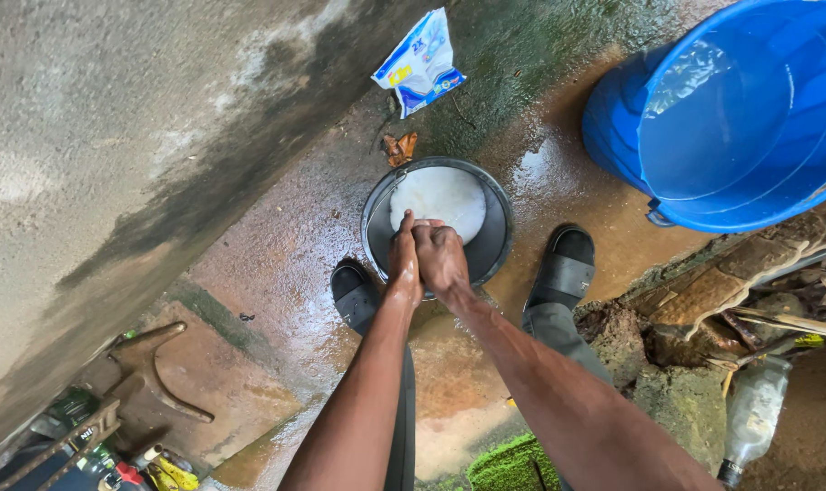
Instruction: The person wipes a window frame with a paper towel, washes the towel in a bucket of water, sprays liquid from a spray bottle onto the window pane, and scrubs the glass with a soapy cloth.
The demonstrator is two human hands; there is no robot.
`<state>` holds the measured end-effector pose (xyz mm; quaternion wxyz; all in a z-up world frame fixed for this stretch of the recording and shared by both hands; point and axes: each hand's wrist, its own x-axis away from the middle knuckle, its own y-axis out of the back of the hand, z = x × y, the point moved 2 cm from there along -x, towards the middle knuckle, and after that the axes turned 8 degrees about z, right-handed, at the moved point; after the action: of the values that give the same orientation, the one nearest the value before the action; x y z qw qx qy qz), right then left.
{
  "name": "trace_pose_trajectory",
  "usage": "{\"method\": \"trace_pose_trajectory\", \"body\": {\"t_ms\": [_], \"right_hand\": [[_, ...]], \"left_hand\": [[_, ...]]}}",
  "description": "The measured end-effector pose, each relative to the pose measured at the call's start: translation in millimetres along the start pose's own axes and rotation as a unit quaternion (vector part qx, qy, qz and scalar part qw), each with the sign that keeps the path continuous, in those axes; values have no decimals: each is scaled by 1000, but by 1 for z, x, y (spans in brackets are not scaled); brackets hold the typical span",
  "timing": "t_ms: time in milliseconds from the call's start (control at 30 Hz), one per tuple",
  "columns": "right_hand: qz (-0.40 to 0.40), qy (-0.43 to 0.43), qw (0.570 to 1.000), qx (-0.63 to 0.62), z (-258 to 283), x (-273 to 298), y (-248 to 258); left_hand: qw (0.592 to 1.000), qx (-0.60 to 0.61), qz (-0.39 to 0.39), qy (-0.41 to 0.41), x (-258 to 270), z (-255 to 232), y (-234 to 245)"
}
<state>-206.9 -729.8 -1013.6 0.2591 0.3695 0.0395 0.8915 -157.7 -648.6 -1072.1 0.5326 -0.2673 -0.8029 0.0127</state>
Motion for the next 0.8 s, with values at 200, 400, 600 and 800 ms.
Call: {"method": "trace_pose_trajectory", "body": {"t_ms": [200,400,600,800], "right_hand": [[1,-38,979,-201,-25,24,59],[-144,43,967,-205,-9,74,226],[-263,-27,917,-300,-24,80,388],[-261,33,962,71,-86,13,436]], "left_hand": [[990,-127,-35,45,37,-24,-82],[977,-60,193,-69,48,-20,-197],[944,-168,249,-138,22,-7,-301],[878,-343,225,-246,-10,-4,-371]]}}
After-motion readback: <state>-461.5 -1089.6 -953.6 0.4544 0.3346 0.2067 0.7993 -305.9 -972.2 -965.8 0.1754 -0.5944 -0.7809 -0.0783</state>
